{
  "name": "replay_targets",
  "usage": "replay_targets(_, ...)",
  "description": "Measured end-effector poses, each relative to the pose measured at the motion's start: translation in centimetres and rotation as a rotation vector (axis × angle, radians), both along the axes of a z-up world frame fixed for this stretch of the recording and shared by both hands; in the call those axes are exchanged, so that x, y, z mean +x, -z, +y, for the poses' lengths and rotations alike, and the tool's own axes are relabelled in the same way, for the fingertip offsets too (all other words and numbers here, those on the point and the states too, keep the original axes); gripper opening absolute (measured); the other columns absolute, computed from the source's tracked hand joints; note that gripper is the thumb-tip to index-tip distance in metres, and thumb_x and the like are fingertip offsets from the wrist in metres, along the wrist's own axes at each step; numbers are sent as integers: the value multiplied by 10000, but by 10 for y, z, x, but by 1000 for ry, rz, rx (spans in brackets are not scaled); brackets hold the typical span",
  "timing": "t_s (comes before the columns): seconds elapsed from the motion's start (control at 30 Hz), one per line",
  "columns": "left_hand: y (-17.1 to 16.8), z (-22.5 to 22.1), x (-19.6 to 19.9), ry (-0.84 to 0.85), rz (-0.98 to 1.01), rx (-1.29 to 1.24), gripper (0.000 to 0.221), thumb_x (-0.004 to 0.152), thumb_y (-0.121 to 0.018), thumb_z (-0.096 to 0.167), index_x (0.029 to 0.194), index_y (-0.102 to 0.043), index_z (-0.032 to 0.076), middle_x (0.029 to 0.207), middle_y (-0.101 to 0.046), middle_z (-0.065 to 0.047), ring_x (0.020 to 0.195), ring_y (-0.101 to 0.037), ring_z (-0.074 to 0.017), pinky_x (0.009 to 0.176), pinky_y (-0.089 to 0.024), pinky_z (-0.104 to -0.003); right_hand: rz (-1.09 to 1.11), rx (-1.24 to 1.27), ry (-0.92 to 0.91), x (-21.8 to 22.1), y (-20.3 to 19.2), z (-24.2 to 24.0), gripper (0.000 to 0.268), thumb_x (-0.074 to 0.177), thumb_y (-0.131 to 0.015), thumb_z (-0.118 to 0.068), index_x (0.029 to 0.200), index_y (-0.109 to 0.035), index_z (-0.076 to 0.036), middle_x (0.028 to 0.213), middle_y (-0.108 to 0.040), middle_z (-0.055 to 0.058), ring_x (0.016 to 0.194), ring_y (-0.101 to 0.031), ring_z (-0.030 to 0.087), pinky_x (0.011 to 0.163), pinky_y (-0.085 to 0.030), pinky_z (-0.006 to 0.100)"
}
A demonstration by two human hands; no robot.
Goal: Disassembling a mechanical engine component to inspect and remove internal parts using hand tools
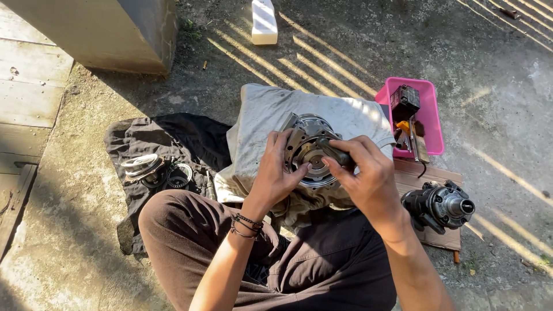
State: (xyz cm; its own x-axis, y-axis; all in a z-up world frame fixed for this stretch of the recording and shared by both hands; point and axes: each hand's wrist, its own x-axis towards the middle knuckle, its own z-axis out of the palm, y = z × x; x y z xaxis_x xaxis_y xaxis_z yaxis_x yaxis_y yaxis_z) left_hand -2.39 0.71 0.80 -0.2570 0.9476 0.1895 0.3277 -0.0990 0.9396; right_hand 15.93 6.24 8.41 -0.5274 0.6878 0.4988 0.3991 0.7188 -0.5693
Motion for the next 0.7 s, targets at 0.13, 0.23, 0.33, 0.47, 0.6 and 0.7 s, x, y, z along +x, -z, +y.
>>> replay_targets(0.13,-6,3,0,1,-12,3,737,764,-797,186,1410,-477,30,1162,-518,-199,1042,-604,-539,829,-521,-629,-85,-20,-64,1,-6,12,302,915,-805,-200,1182,-739,-78,935,-663,141,737,-696,372,545,-555,408)
replay_targets(0.23,-4,5,0,1,-7,-13,747,749,-806,168,1404,-484,10,1151,-522,-200,1028,-619,-529,819,-530,-624,-112,-33,-80,7,-1,17,254,934,-780,-185,1172,-753,-102,912,-684,122,747,-715,371,560,-563,411)
replay_targets(0.33,-2,8,-1,3,-16,-7,759,754,-796,185,1414,-471,-4,1155,-521,-216,1040,-609,-545,814,-519,-634,-96,47,-90,12,9,22,255,945,-777,-163,1189,-757,-92,968,-708,123,819,-714,406,580,-574,403)
replay_targets(0.47,-1,11,-2,5,-15,-12,771,746,-801,197,1417,-468,12,1150,-519,-215,1026,-605,-552,801,-515,-643,-122,130,-100,14,16,27,253,935,-780,-153,1183,-758,-106,979,-714,106,832,-720,384,607,-582,426)
replay_targets(0.6,-2,10,-2,12,-22,-22,758,747,-799,193,1412,-473,31,1136,-519,-206,1016,-605,-553,795,-514,-645,-159,200,-149,14,10,26,257,929,-772,-140,1182,-742,-109,959,-702,103,824,-713,385,627,-586,433)
replay_targets(0.7,1,8,-4,11,-24,-31,752,745,-807,205,1407,-486,48,1134,-528,-185,1012,-618,-529,798,-519,-631,-175,235,-170,15,11,27,249,929,-771,-149,1175,-743,-119,964,-704,94,828,-718,363,655,-590,418)
